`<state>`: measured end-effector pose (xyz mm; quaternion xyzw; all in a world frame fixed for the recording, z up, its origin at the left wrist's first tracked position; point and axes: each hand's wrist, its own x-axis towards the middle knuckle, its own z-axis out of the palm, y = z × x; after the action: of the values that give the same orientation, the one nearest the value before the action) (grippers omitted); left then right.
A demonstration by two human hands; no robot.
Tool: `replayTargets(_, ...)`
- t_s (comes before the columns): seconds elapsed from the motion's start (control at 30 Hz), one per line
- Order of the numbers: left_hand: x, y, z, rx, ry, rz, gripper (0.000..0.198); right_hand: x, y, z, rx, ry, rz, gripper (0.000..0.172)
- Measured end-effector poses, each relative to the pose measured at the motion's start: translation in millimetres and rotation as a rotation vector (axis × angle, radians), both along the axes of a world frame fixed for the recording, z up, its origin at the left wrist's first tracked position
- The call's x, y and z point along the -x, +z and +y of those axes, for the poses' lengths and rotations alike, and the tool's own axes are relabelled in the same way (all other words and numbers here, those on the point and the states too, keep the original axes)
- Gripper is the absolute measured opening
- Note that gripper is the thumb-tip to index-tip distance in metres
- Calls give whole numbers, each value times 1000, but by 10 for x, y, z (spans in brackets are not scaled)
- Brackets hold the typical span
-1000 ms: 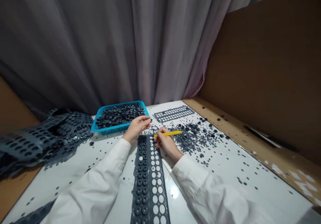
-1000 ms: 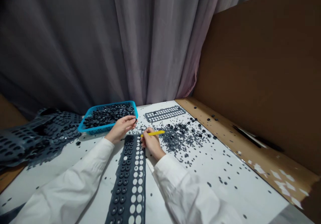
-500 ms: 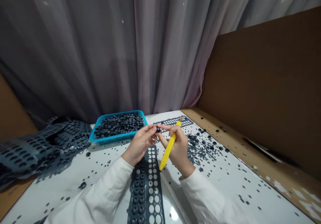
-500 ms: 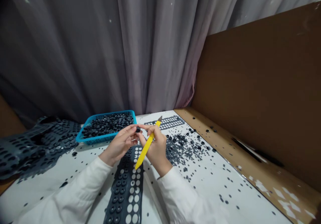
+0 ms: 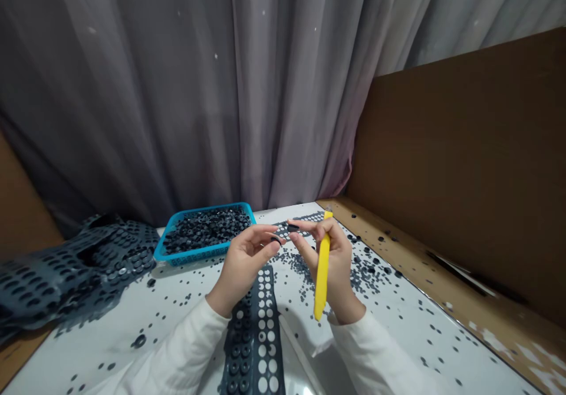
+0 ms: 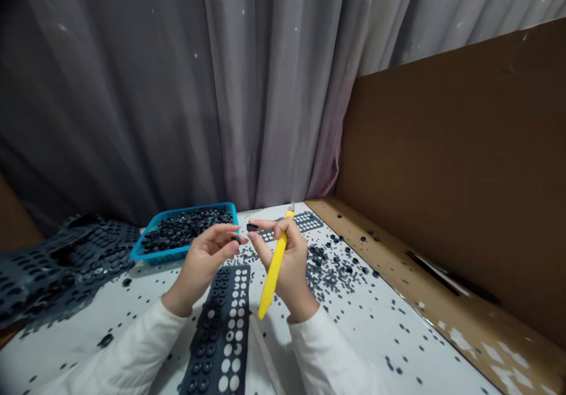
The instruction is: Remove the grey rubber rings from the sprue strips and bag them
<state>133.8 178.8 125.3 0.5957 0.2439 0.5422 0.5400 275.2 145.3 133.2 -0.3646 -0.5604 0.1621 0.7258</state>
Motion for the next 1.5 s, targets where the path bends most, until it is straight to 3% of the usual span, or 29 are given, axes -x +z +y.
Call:
replayTargets(0.2, 26, -29, 4, -8, -3, 28, 20, -2, 32, -25, 21, 45, -14, 36)
replayTargets(0.53, 24, -66, 36, 89, -125, -84, 30, -12, 68, -36, 43, 106, -84, 36)
replayTargets(0.7, 28, -21, 27, 232, -223, -158, 40, -47, 74, -31, 33, 80, -187, 35)
replayTargets(0.83, 42, 9, 22, 249, -249, -80, 36, -79, 51, -11, 19, 109, -322, 32)
replayTargets(0.97, 9, -73, 78, 250, -133, 106, 33, -85, -11, 57, 17, 58, -529, 27)
replayTargets(1.1, 44, -242, 311, 125, 117, 376, 42, -101, -98, 149, 101, 23, -636, 24)
replayTargets(1.2, 302, -336, 610, 31, 370, 465, 37, -139, -131, 193, 173, 9, -568, 21)
replayTargets(1.33, 842, -400, 967, -110, 700, 635, 32, -179, -133, 217, 230, 3, -467, 20)
replayTargets(1.5, 1171, -505, 1163, -220, 747, 834, 30, -185, -197, 266, 296, 11, -418, 23)
